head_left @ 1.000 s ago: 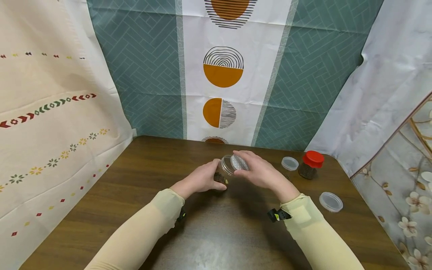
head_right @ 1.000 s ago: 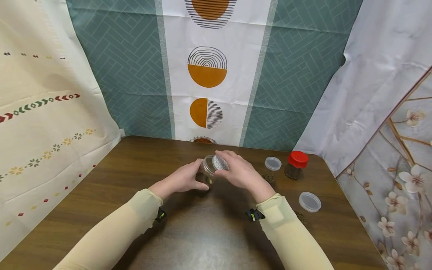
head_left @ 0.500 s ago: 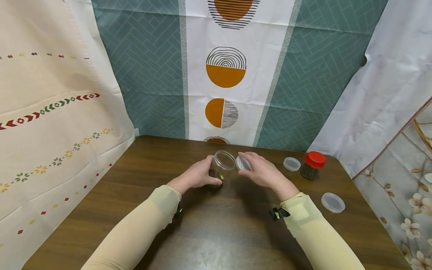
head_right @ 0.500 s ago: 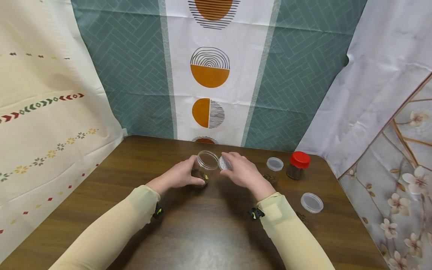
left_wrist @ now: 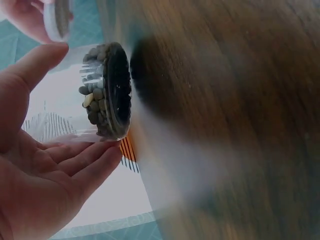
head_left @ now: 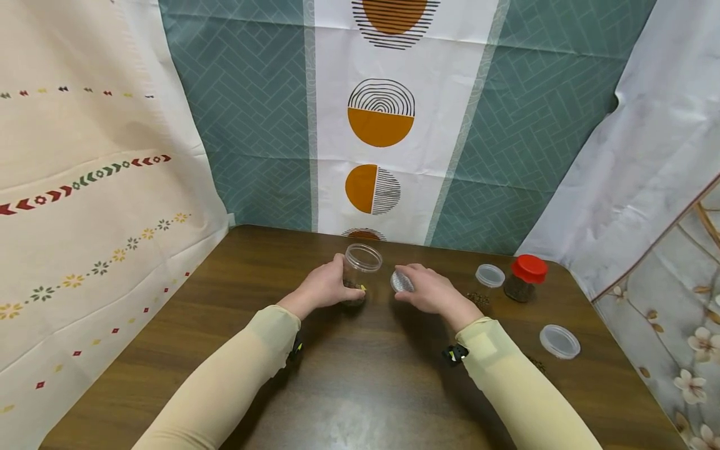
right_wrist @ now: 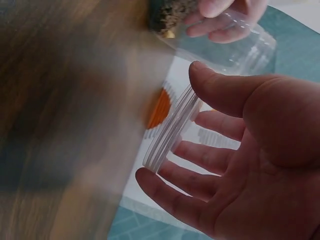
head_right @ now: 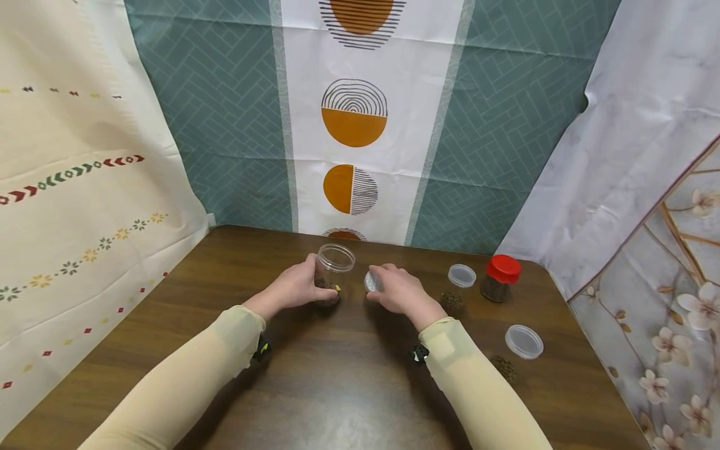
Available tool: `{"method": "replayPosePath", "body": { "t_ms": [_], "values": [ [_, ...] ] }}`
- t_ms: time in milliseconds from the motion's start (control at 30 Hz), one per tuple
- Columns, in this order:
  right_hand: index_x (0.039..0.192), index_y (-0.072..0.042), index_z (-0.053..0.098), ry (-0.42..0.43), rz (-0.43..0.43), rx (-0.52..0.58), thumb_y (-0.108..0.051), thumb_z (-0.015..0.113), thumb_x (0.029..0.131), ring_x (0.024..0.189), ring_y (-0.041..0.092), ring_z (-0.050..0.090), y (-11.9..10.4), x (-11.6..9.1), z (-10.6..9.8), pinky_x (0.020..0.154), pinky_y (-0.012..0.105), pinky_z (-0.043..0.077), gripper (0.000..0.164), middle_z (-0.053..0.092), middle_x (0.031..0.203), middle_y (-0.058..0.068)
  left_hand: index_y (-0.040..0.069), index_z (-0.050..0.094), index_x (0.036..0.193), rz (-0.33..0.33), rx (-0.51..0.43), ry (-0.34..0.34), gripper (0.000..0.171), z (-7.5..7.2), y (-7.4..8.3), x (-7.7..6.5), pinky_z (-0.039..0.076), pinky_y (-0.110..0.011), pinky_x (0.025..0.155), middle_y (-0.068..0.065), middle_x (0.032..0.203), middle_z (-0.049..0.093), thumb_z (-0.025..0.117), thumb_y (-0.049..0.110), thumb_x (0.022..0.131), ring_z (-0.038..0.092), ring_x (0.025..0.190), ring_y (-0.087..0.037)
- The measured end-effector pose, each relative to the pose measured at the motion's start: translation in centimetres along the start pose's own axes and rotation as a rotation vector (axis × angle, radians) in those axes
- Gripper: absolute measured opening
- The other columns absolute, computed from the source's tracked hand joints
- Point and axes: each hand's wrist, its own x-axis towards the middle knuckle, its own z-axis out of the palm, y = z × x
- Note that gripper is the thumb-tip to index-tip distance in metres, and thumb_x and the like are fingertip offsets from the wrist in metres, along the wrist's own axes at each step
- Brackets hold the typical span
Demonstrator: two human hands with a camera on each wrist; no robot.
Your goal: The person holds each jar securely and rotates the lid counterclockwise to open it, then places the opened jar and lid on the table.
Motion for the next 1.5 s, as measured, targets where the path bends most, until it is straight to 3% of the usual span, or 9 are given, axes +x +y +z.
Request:
{"method": "replayPosePath", "body": {
  "t_ms": [133,400,667,867,1233,1500],
  "values": [
    [0.163,-0.006,0.052,-0.027,0.011,-0.022,-0.03,0.077,0.105,0.147,0.049,0.05,-0.1,1.0,0.6,0.113,0.067,0.045,0.068,0.052,0.162,0.024,-0.001,0.049,0.135,-0.015,-0.037,-0.006,0.078,-0.4,-0.4,0.1,0.057,-0.047,0.095,-0.015,0.122,0.07,0.092,0.046,0.09,0.069,0.104,-0.029],
    [0.162,-0.008,0.054,-0.041,-0.005,-0.077,-0.034,0.078,0.105,0.145,0.046,0.053,-0.7,2.9,1.5,0.112,0.064,0.048,0.067,0.054,0.161,0.021,-0.005,0.051,0.137,-0.015,-0.086,0.027,0.079,-0.7,-1.7,0.9,0.054,-0.05,0.099,-0.014,0.119,0.067,0.096,0.04,0.088,0.066,0.108,-0.032],
    [0.157,-0.009,0.06,-0.042,-0.012,-0.103,-0.036,0.08,0.103,0.135,0.042,0.061,-1.0,4.5,1.9,0.109,0.06,0.051,0.064,0.06,0.154,0.02,-0.006,0.051,0.146,-0.06,-0.072,0.072,0.087,-0.9,-2.6,1.6,0.053,-0.054,0.106,-0.023,0.136,0.068,0.096,0.039,0.088,0.068,0.122,-0.04],
    [0.155,-0.011,0.062,-0.056,-0.02,-0.129,-0.038,0.081,0.103,0.131,0.039,0.063,-1.0,5.5,2.7,0.106,0.058,0.053,0.062,0.063,0.149,0.018,-0.005,0.049,0.147,-0.106,-0.102,0.078,0.088,-1.2,-3.5,1.7,0.052,-0.054,0.108,-0.023,0.138,0.067,0.095,0.041,0.089,0.067,0.124,-0.04],
    [0.153,-0.012,0.065,-0.062,-0.017,-0.129,-0.04,0.082,0.102,0.127,0.033,0.066,-1.1,6.9,3.6,0.104,0.055,0.054,0.061,0.067,0.141,0.015,-0.005,0.049,0.149,-0.112,-0.103,0.082,0.087,-1.5,-4.3,2.0,0.05,-0.055,0.111,-0.024,0.143,0.066,0.095,0.039,0.09,0.065,0.129,-0.042],
    [0.153,-0.012,0.065,-0.064,-0.011,-0.127,-0.042,0.082,0.101,0.13,0.036,0.064,-1.4,7.6,4.2,0.107,0.056,0.054,0.062,0.065,0.144,0.016,-0.002,0.048,0.152,-0.114,-0.13,0.091,0.088,-1.6,-4.8,1.9,0.048,-0.057,0.114,-0.023,0.146,0.065,0.096,0.037,0.089,0.064,0.132,-0.043]
  ]
}}
